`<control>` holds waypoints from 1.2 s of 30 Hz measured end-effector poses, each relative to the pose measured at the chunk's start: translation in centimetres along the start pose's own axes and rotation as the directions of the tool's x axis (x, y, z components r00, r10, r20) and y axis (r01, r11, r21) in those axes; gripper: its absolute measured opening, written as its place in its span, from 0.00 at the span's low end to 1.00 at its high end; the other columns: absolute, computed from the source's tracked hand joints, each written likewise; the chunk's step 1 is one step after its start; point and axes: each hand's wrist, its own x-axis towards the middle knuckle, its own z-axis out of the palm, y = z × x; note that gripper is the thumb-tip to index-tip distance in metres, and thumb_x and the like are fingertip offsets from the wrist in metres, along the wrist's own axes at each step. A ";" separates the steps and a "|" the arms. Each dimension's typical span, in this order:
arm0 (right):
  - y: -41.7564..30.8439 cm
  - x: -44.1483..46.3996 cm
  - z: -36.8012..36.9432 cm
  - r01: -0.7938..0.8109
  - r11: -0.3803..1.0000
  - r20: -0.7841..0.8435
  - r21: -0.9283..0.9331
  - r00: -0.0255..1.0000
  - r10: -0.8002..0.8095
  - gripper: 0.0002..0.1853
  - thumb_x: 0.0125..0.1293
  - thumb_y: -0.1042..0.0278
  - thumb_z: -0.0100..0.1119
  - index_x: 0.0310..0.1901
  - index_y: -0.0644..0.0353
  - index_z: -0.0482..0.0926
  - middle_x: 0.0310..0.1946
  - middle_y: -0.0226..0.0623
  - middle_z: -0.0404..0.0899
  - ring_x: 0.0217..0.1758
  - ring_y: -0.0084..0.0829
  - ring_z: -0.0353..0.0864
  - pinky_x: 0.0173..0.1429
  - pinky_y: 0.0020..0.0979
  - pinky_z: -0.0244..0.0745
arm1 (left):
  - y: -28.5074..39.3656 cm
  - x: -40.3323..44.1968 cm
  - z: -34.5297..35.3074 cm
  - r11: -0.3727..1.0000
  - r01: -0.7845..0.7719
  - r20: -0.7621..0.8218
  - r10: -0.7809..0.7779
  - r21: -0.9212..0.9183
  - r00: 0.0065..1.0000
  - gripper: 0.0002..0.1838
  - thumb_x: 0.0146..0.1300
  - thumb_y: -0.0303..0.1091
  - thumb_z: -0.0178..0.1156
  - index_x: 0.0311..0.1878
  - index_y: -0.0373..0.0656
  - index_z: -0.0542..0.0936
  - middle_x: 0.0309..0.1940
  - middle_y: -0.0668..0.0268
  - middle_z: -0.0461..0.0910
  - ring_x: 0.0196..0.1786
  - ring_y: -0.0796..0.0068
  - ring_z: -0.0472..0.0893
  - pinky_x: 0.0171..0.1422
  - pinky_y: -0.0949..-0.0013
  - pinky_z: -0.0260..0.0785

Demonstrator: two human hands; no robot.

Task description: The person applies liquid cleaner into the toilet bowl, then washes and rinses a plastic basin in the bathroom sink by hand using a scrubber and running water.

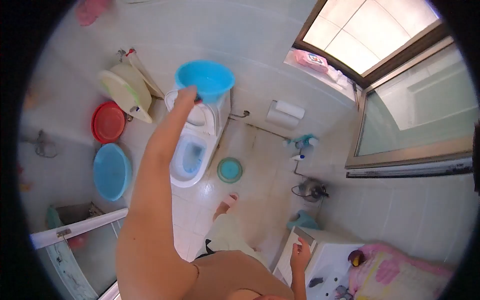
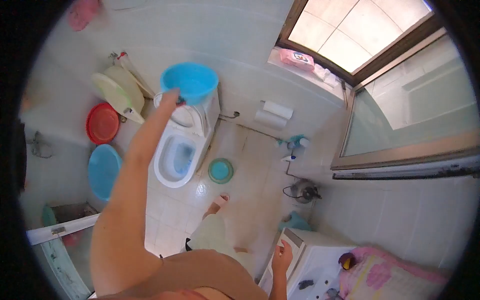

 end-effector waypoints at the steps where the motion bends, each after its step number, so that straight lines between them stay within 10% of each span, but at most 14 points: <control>1: -0.2 0.0 -0.1 -0.022 0.999 -0.018 -0.030 1.000 0.021 0.15 0.59 0.75 0.58 0.48 0.66 0.76 0.43 0.43 0.79 0.37 0.33 0.80 0.40 0.30 0.76 | 0.8 0.8 0.2 1.000 0.017 -0.015 -0.017 -0.003 1.000 0.22 0.56 0.31 0.53 0.52 0.29 0.70 0.53 0.53 0.70 0.48 0.53 0.76 0.41 0.57 0.80; 9: 2.0 -0.2 0.1 -0.101 0.995 -0.095 0.003 0.990 0.101 0.16 0.60 0.76 0.57 0.51 0.64 0.75 0.43 0.43 0.79 0.35 0.31 0.80 0.40 0.30 0.75 | 3.7 3.7 2.5 0.999 -0.050 0.024 0.050 0.006 0.998 0.24 0.61 0.39 0.55 0.57 0.35 0.69 0.53 0.54 0.69 0.55 0.54 0.71 0.42 0.52 0.79; 16: 10.1 -9.6 -1.7 -0.476 0.874 -0.274 0.097 0.832 0.483 0.18 0.61 0.74 0.58 0.53 0.61 0.75 0.43 0.42 0.79 0.36 0.29 0.80 0.42 0.29 0.75 | -0.4 2.4 6.1 0.995 -0.054 0.056 0.050 0.085 0.997 0.28 0.61 0.52 0.57 0.56 0.41 0.70 0.54 0.57 0.70 0.55 0.56 0.70 0.51 0.50 0.70; 19: 13.8 -14.6 -1.6 -0.534 0.813 -0.370 0.234 0.724 0.582 0.18 0.59 0.73 0.59 0.53 0.61 0.76 0.44 0.43 0.80 0.37 0.32 0.81 0.44 0.31 0.75 | -7.1 -4.3 11.1 0.562 -0.410 0.049 0.547 0.719 0.836 0.27 0.59 0.51 0.57 0.48 0.35 0.75 0.48 0.51 0.74 0.54 0.54 0.73 0.55 0.50 0.64; 22: 18.0 -20.0 -1.0 -0.510 0.801 -0.486 0.313 0.639 0.597 0.18 0.59 0.69 0.60 0.52 0.61 0.75 0.48 0.47 0.77 0.37 0.40 0.82 0.44 0.36 0.76 | -17.2 -13.8 17.2 0.248 -0.496 0.369 0.419 0.832 0.830 0.25 0.53 0.45 0.62 0.45 0.32 0.73 0.42 0.51 0.78 0.45 0.56 0.77 0.50 0.57 0.69; 23: 19.7 -21.3 -1.0 -0.546 0.753 -0.491 0.368 0.574 0.656 0.18 0.59 0.69 0.60 0.52 0.61 0.75 0.48 0.47 0.77 0.37 0.39 0.82 0.45 0.36 0.76 | -21.2 -18.7 20.8 0.425 -0.486 0.377 0.318 0.764 0.870 0.25 0.50 0.39 0.67 0.46 0.33 0.72 0.42 0.51 0.77 0.44 0.59 0.77 0.47 0.59 0.72; 26: 26.2 -26.6 -2.7 -0.567 0.632 -0.542 0.529 0.347 0.765 0.19 0.57 0.69 0.63 0.50 0.63 0.76 0.46 0.45 0.78 0.39 0.38 0.81 0.48 0.34 0.75 | -32.9 -35.3 28.7 0.348 -0.742 0.751 0.138 0.573 0.645 0.24 0.46 0.22 0.67 0.49 0.40 0.71 0.45 0.57 0.67 0.40 0.60 0.73 0.42 0.59 0.71; 27: 28.6 -27.6 -4.0 -0.557 0.600 -0.556 0.575 0.273 0.786 0.19 0.56 0.69 0.64 0.50 0.63 0.76 0.45 0.45 0.79 0.39 0.38 0.81 0.48 0.33 0.75 | -35.6 -42.8 30.5 0.186 -0.938 0.921 0.211 0.292 0.329 0.24 0.47 0.21 0.66 0.50 0.42 0.71 0.46 0.57 0.67 0.43 0.62 0.71 0.44 0.63 0.70; 28: 31.1 -29.7 -5.8 -0.565 0.562 -0.560 0.604 0.201 0.804 0.22 0.56 0.68 0.64 0.52 0.65 0.74 0.47 0.47 0.77 0.43 0.40 0.80 0.50 0.34 0.74 | -33.5 -57.1 32.3 0.509 -0.782 0.926 -0.088 0.359 0.368 0.23 0.48 0.22 0.65 0.50 0.41 0.71 0.46 0.57 0.67 0.44 0.63 0.71 0.47 0.64 0.70; 29: 33.2 -31.6 -8.0 -0.572 0.527 -0.563 0.629 0.132 0.816 0.25 0.55 0.68 0.65 0.54 0.67 0.72 0.49 0.49 0.75 0.46 0.42 0.79 0.52 0.36 0.73 | -38.4 -61.2 34.3 0.422 -0.905 0.998 -0.018 0.058 0.055 0.22 0.49 0.22 0.64 0.50 0.40 0.72 0.45 0.59 0.69 0.41 0.66 0.73 0.46 0.66 0.71; 31: 39.1 -36.6 -9.4 -0.543 0.505 -0.609 0.671 -0.014 0.793 0.30 0.55 0.68 0.65 0.58 0.70 0.67 0.54 0.53 0.71 0.53 0.45 0.75 0.57 0.38 0.71 | -44.3 -74.7 35.5 0.512 -0.855 0.951 -0.220 -0.078 -0.219 0.21 0.52 0.23 0.62 0.51 0.42 0.73 0.40 0.61 0.72 0.42 0.69 0.75 0.45 0.67 0.72; 32: 43.7 -38.9 -10.7 -0.534 0.508 -0.635 0.676 -0.072 0.769 0.33 0.54 0.68 0.66 0.60 0.71 0.64 0.57 0.55 0.68 0.56 0.47 0.72 0.60 0.39 0.69 | -46.9 -83.1 35.7 0.562 -0.818 0.883 -0.438 0.122 -0.170 0.20 0.53 0.24 0.61 0.51 0.40 0.73 0.42 0.60 0.74 0.41 0.67 0.76 0.47 0.66 0.72; 34: 49.3 -41.8 -12.4 -0.530 0.470 -0.638 0.705 -0.186 0.747 0.39 0.53 0.69 0.66 0.64 0.72 0.58 0.62 0.56 0.62 0.63 0.48 0.65 0.65 0.40 0.64 | -53.8 -92.8 36.8 0.597 -0.759 0.777 -0.338 -0.260 -0.532 0.20 0.55 0.24 0.61 0.53 0.42 0.72 0.42 0.63 0.74 0.39 0.72 0.75 0.45 0.69 0.72; 36: 52.1 -43.8 -14.4 -0.433 0.454 -0.591 0.779 -0.261 0.763 0.42 0.53 0.71 0.65 0.67 0.71 0.53 0.65 0.55 0.58 0.67 0.48 0.60 0.67 0.40 0.61 | -55.4 -102.7 36.2 0.620 -0.685 0.668 -0.326 -0.383 -0.669 0.22 0.57 0.28 0.61 0.56 0.41 0.71 0.45 0.59 0.75 0.43 0.67 0.77 0.49 0.67 0.72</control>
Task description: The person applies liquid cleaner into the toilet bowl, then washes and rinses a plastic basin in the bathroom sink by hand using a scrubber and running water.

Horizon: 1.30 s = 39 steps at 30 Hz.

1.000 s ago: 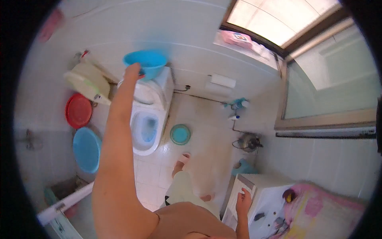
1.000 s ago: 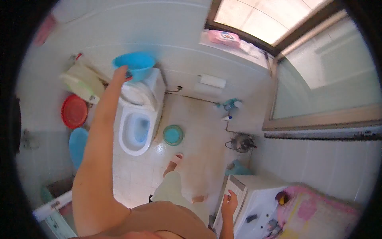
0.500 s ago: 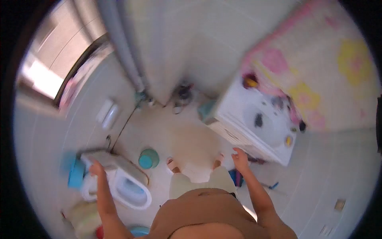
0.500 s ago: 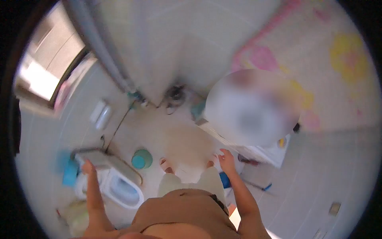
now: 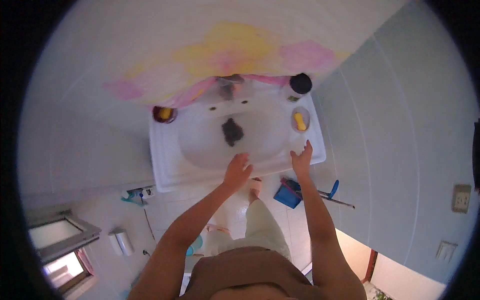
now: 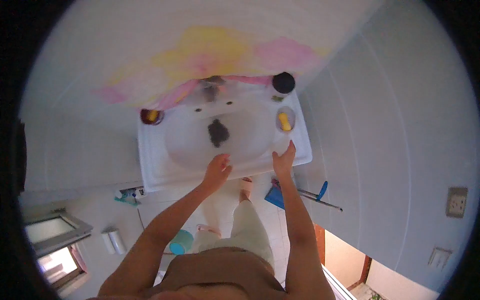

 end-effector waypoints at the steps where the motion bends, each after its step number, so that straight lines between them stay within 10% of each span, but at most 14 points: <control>1: 1.6 2.7 0.0 -0.052 0.994 0.002 0.099 0.999 0.052 0.42 0.53 0.72 0.64 0.67 0.70 0.53 0.65 0.54 0.57 0.68 0.48 0.60 0.67 0.39 0.60 | 1.2 3.6 3.4 1.000 -0.007 0.037 0.007 0.021 0.999 0.23 0.57 0.30 0.61 0.56 0.40 0.70 0.46 0.58 0.75 0.45 0.64 0.77 0.52 0.65 0.71; 10: 4.4 14.1 0.9 -0.376 0.670 0.132 0.640 0.913 0.386 0.25 0.69 0.62 0.50 0.62 0.69 0.63 0.50 0.42 0.73 0.53 0.33 0.73 0.60 0.31 0.66 | -3.1 24.1 26.0 0.889 0.159 0.061 -0.205 0.429 0.977 0.29 0.59 0.40 0.58 0.59 0.32 0.65 0.52 0.41 0.68 0.52 0.42 0.71 0.58 0.55 0.67; 12: 3.9 14.5 0.9 -0.449 0.610 0.213 0.653 0.882 0.421 0.25 0.70 0.58 0.50 0.60 0.69 0.66 0.47 0.38 0.74 0.48 0.29 0.73 0.56 0.29 0.67 | 2.1 24.8 24.8 0.842 0.411 -0.086 -0.408 0.349 0.909 0.29 0.59 0.41 0.59 0.57 0.31 0.65 0.53 0.40 0.66 0.50 0.42 0.72 0.59 0.55 0.65; 19: -0.9 10.5 2.4 -0.581 0.490 0.405 0.650 0.810 0.424 0.25 0.65 0.54 0.59 0.55 0.63 0.68 0.46 0.36 0.73 0.48 0.27 0.72 0.54 0.28 0.68 | 4.1 18.4 17.3 0.949 0.296 0.026 -0.301 0.109 0.953 0.25 0.58 0.34 0.56 0.56 0.30 0.65 0.52 0.40 0.64 0.52 0.39 0.69 0.55 0.52 0.67; 23: -5.3 5.5 5.9 -0.694 0.155 0.626 0.703 0.708 0.327 0.29 0.59 0.62 0.65 0.58 0.61 0.64 0.52 0.37 0.70 0.55 0.29 0.70 0.57 0.30 0.68 | 1.0 14.1 9.1 0.916 0.349 0.125 -0.376 0.198 0.918 0.23 0.57 0.33 0.57 0.55 0.34 0.67 0.49 0.42 0.70 0.51 0.43 0.72 0.56 0.52 0.66; 27: -8.4 0.8 13.4 -0.794 0.254 0.739 0.553 0.608 0.290 0.30 0.58 0.66 0.63 0.61 0.57 0.61 0.54 0.36 0.68 0.57 0.29 0.68 0.59 0.30 0.66 | -4.7 10.1 2.0 0.953 0.094 0.125 -0.135 0.288 0.983 0.22 0.56 0.28 0.56 0.55 0.39 0.67 0.41 0.45 0.75 0.47 0.45 0.76 0.51 0.53 0.69; 30: -11.7 -1.4 17.4 -0.790 0.381 0.771 0.481 0.588 0.244 0.28 0.61 0.69 0.56 0.63 0.52 0.60 0.54 0.34 0.68 0.54 0.28 0.68 0.59 0.31 0.65 | -4.6 9.1 -3.9 0.718 0.696 0.024 -0.696 0.026 0.718 0.20 0.57 0.28 0.58 0.53 0.40 0.67 0.38 0.48 0.77 0.41 0.49 0.80 0.44 0.56 0.73; 33: -13.5 -3.5 19.8 -0.722 0.483 0.773 0.496 0.620 0.133 0.30 0.61 0.72 0.54 0.65 0.52 0.57 0.54 0.34 0.67 0.52 0.27 0.68 0.58 0.30 0.65 | -6.7 7.4 -7.7 0.821 0.569 -0.208 -0.550 0.039 0.809 0.17 0.59 0.26 0.59 0.51 0.44 0.67 0.39 0.53 0.78 0.33 0.70 0.83 0.32 0.67 0.74; 35: -13.7 -4.7 21.7 -0.628 0.548 0.723 0.553 0.688 0.060 0.31 0.61 0.72 0.55 0.65 0.51 0.57 0.54 0.34 0.66 0.52 0.26 0.67 0.57 0.30 0.66 | -8.3 7.3 -10.2 0.644 0.530 -0.221 -0.726 -0.552 0.651 0.18 0.61 0.24 0.56 0.54 0.44 0.66 0.37 0.56 0.78 0.34 0.70 0.82 0.34 0.70 0.75; 37: -11.9 -4.9 23.4 -0.471 0.661 0.567 0.584 0.819 0.083 0.32 0.58 0.71 0.58 0.64 0.55 0.58 0.54 0.40 0.65 0.54 0.33 0.67 0.60 0.34 0.65 | -8.6 7.4 -13.7 0.640 0.586 -0.299 -0.760 -0.496 0.576 0.22 0.62 0.22 0.53 0.59 0.40 0.64 0.37 0.52 0.77 0.39 0.56 0.81 0.45 0.62 0.76; 39: -10.0 -3.2 23.3 -0.183 0.891 0.362 0.416 0.932 0.022 0.34 0.56 0.69 0.61 0.64 0.56 0.59 0.56 0.45 0.63 0.57 0.40 0.65 0.62 0.39 0.63 | -13.7 4.6 -16.5 0.808 0.571 -0.443 -0.462 0.146 0.768 0.22 0.64 0.24 0.52 0.61 0.41 0.64 0.41 0.51 0.75 0.44 0.52 0.78 0.49 0.58 0.72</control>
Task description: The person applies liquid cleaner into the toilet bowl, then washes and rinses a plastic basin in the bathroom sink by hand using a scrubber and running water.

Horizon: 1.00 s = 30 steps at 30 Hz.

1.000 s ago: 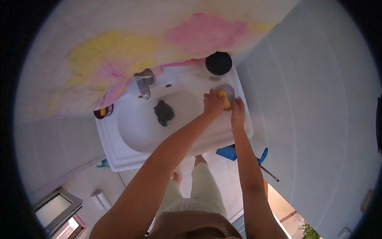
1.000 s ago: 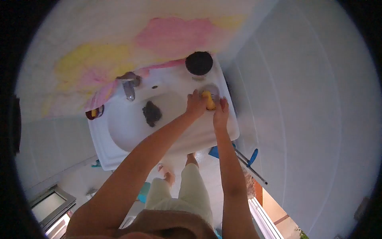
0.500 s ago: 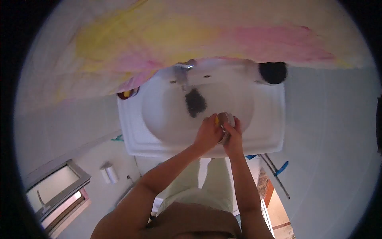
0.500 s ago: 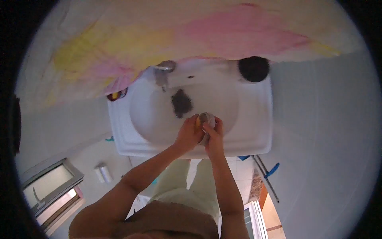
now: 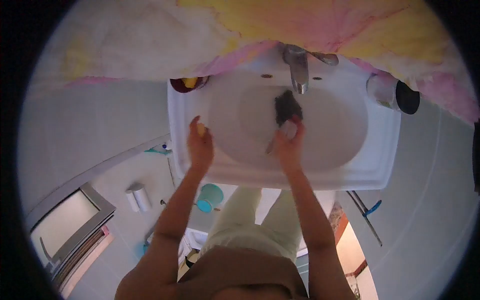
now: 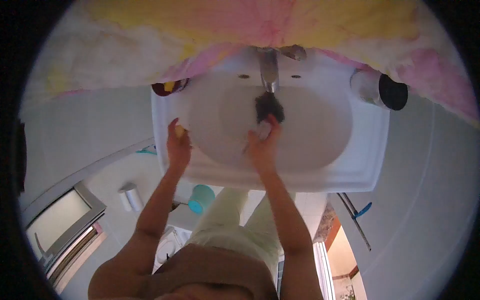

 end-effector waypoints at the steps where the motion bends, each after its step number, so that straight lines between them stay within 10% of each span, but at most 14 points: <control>1: 0.3 1.6 -1.9 0.126 0.948 -0.047 -0.293 0.988 -0.146 0.34 0.55 0.68 0.62 0.64 0.56 0.60 0.57 0.47 0.62 0.59 0.44 0.64 0.62 0.42 0.63 | -3.6 0.6 -0.3 0.930 -0.189 -0.082 0.226 0.315 0.971 0.23 0.65 0.25 0.52 0.63 0.41 0.64 0.44 0.49 0.74 0.46 0.49 0.76 0.52 0.55 0.70; 7: 2.0 7.5 -5.9 -0.032 0.374 -0.049 -0.927 0.998 -0.034 0.38 0.53 0.47 0.64 0.65 0.50 0.64 0.60 0.46 0.61 0.62 0.53 0.61 0.63 0.48 0.59 | -6.7 -0.6 -1.7 0.658 -0.328 0.165 0.298 0.678 0.940 0.24 0.64 0.29 0.53 0.64 0.44 0.64 0.54 0.52 0.67 0.55 0.51 0.69 0.60 0.52 0.63; 12: 7.6 9.0 -5.7 0.073 0.415 -0.002 -0.907 0.984 -0.176 0.44 0.54 0.40 0.60 0.65 0.64 0.61 0.66 0.51 0.56 0.68 0.55 0.54 0.71 0.48 0.52 | -4.0 -1.6 -0.1 0.628 -0.139 -0.021 0.241 0.766 0.970 0.33 0.59 0.33 0.59 0.68 0.46 0.61 0.58 0.55 0.65 0.63 0.54 0.61 0.67 0.51 0.52; 16: 8.7 8.0 -5.1 0.329 0.240 0.290 -0.913 0.940 -0.181 0.44 0.51 0.37 0.61 0.60 0.67 0.67 0.61 0.48 0.65 0.67 0.50 0.59 0.73 0.43 0.50 | 1.1 -1.1 6.4 0.661 -0.666 0.321 0.584 0.347 0.746 0.34 0.55 0.33 0.62 0.66 0.41 0.63 0.63 0.57 0.64 0.64 0.52 0.63 0.68 0.50 0.54; 20: 7.1 9.1 -7.5 0.446 0.303 0.423 -0.842 0.895 -0.142 0.44 0.51 0.38 0.60 0.65 0.59 0.65 0.64 0.47 0.63 0.70 0.46 0.56 0.73 0.53 0.47 | 3.5 2.3 18.2 0.654 -0.744 0.485 0.610 0.138 0.627 0.33 0.56 0.35 0.61 0.66 0.42 0.64 0.65 0.52 0.62 0.68 0.52 0.60 0.72 0.47 0.50; 29: 7.9 10.1 -6.8 0.527 0.215 0.506 -0.822 0.850 -0.146 0.44 0.48 0.38 0.62 0.67 0.46 0.62 0.61 0.41 0.65 0.67 0.40 0.60 0.60 0.61 0.59 | 0.1 4.5 21.4 0.314 -0.898 0.810 0.409 0.307 0.420 0.26 0.60 0.42 0.55 0.62 0.50 0.70 0.63 0.55 0.64 0.66 0.46 0.60 0.69 0.41 0.50; 30: 7.6 10.7 -6.3 0.526 0.190 0.514 -0.829 0.850 -0.114 0.45 0.48 0.38 0.61 0.68 0.45 0.61 0.62 0.40 0.64 0.67 0.41 0.60 0.61 0.61 0.59 | -0.3 5.2 21.0 0.312 -0.855 0.763 0.392 0.415 0.513 0.26 0.59 0.42 0.56 0.63 0.51 0.69 0.63 0.56 0.64 0.66 0.47 0.61 0.70 0.42 0.50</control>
